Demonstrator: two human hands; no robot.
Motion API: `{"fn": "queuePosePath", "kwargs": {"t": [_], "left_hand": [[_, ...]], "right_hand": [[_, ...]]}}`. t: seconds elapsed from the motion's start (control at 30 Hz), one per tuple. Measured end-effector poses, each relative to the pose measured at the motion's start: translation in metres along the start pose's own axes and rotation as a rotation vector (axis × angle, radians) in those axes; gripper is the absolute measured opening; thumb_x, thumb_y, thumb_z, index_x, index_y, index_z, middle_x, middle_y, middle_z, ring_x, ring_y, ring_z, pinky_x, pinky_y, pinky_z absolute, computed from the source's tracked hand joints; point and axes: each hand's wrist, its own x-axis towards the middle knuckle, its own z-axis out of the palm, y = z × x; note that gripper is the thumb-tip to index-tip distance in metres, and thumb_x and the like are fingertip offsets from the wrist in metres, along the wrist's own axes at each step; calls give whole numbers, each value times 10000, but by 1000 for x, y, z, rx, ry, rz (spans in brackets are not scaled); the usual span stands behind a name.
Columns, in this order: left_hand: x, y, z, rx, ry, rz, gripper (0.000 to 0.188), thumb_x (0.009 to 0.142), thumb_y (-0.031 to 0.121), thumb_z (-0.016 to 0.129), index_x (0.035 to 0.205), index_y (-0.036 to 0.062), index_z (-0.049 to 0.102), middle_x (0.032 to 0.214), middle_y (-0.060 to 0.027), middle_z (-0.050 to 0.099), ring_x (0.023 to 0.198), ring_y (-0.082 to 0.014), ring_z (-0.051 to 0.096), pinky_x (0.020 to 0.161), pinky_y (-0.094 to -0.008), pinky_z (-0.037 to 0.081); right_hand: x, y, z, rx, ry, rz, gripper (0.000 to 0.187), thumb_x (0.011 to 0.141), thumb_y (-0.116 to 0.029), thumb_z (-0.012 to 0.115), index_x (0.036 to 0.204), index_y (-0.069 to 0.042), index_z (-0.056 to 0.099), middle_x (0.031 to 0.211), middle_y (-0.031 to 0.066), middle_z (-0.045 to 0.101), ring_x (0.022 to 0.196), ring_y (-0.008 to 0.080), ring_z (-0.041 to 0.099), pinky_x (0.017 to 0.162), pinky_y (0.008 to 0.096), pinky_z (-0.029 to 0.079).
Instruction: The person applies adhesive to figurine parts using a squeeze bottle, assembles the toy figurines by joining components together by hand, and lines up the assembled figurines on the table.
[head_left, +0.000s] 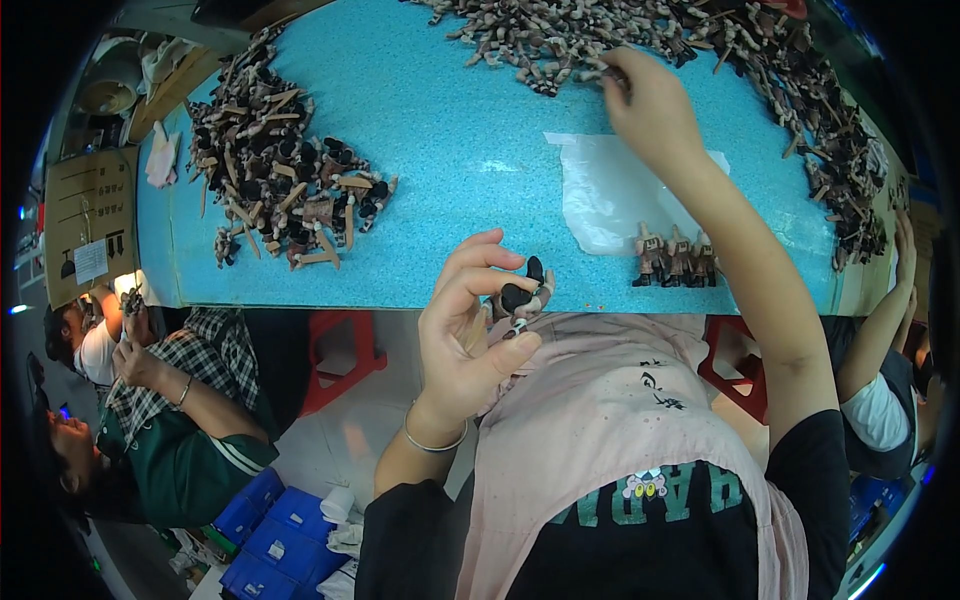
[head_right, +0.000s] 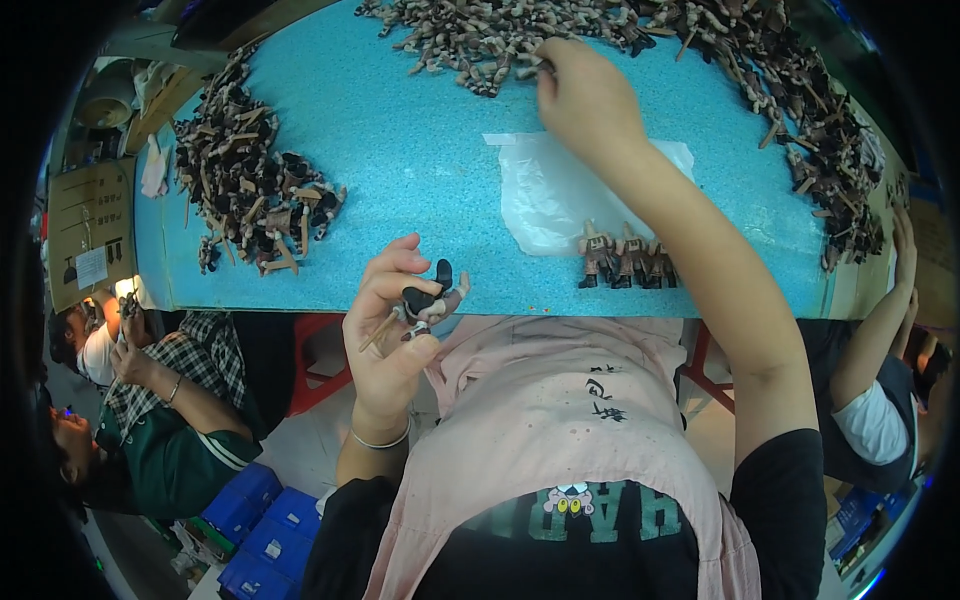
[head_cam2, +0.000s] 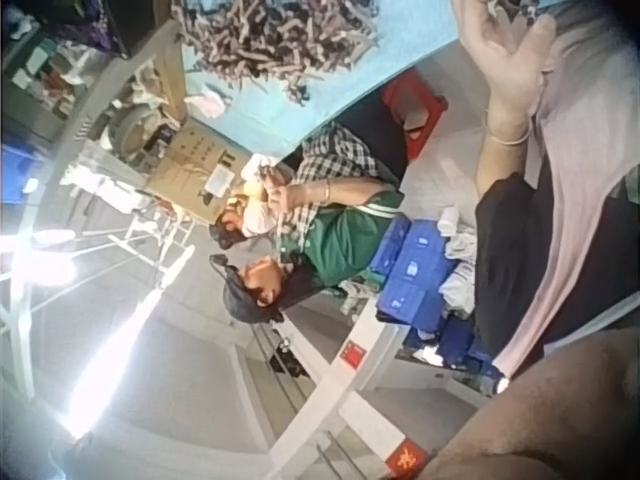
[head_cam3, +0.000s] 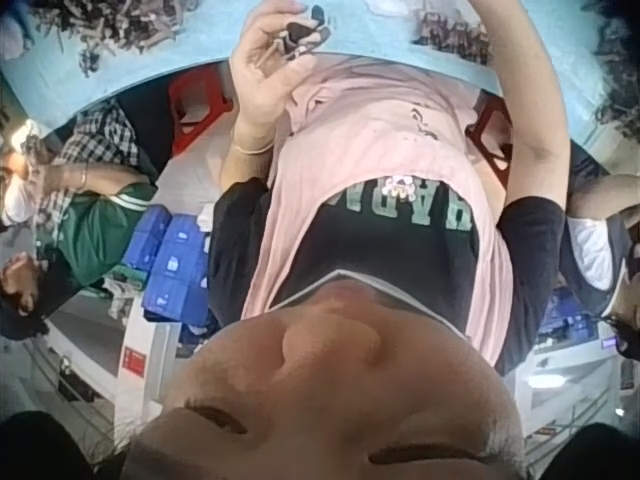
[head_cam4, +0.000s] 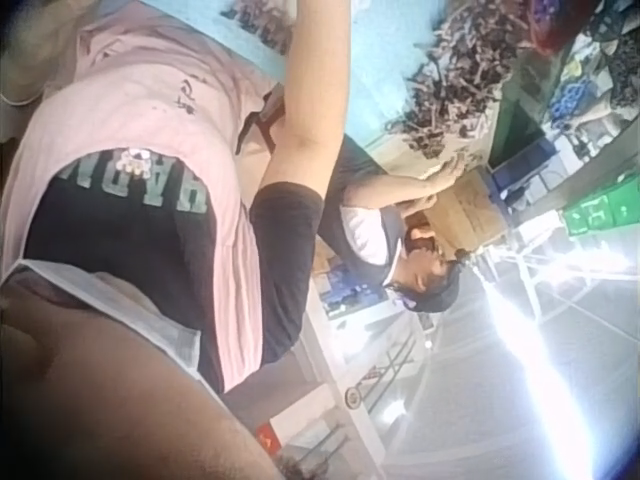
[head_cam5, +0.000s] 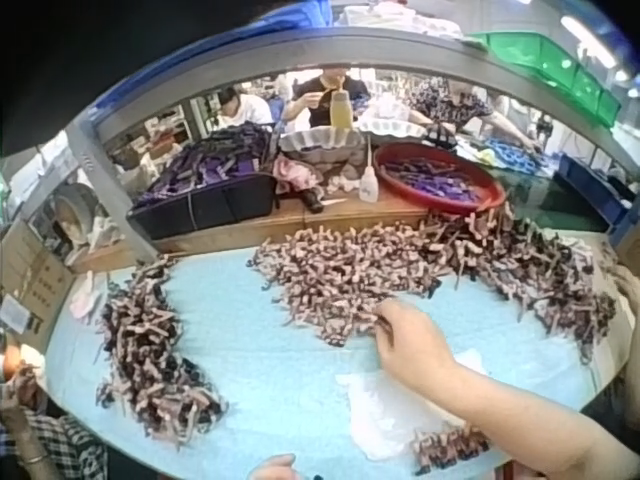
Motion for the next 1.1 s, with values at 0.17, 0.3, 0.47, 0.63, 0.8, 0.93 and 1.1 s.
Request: {"fn": "queuePosePath", "kwargs": {"t": [0.17,0.3,0.47,0.63,0.8,0.93,1.1], "left_hand": [[0,-3,0,-15,12,-9,354,689,167,753,994,26,642,1165,-117,527,1287,-330,368,1039,-442,295],[10,0,-7,185,57,47,347,700,141,745,1013,28,644,1168,-122,529,1267,-316,395,1031,-438,308],[65,16,-75,646,445,293,322,769,113,734,1067,38,634,1094,-111,576,1060,-225,535,902,-347,423],[107,29,-182,1187,695,196,420,845,215,704,1177,-13,585,1096,-116,594,1052,-244,538,931,-361,407],[82,26,-103,1264,652,302,432,853,201,677,1216,-8,571,1200,-151,588,1189,-293,504,1020,-381,356],[47,-2,-14,1120,80,340,374,814,74,645,1176,-2,591,1239,-155,576,1198,-302,507,1024,-405,373],[24,-36,63,801,-337,267,605,694,72,731,1258,-3,523,1272,-187,519,1163,-361,502,987,-443,389]], "right_hand": [[-14,19,-34,198,-95,133,176,877,-109,603,1026,-15,614,915,107,643,806,204,622,726,315,495],[-53,41,-64,386,-157,299,207,879,-108,617,1059,-5,618,925,64,651,829,139,611,750,276,487],[-93,53,-92,490,-140,491,251,875,-103,627,1103,2,619,965,69,658,840,116,598,762,263,481],[-102,51,-101,270,-157,350,203,846,-78,645,1032,3,654,948,70,662,818,130,603,746,272,482],[-91,33,-95,277,-162,187,138,803,-42,663,938,-13,661,889,100,609,819,243,601,721,329,480],[-89,27,-86,230,-208,161,124,788,-25,662,911,-14,656,889,117,587,836,278,586,723,352,475],[-90,26,-80,149,-199,70,128,774,-19,664,900,-6,643,876,121,587,838,289,587,740,362,478]]}}
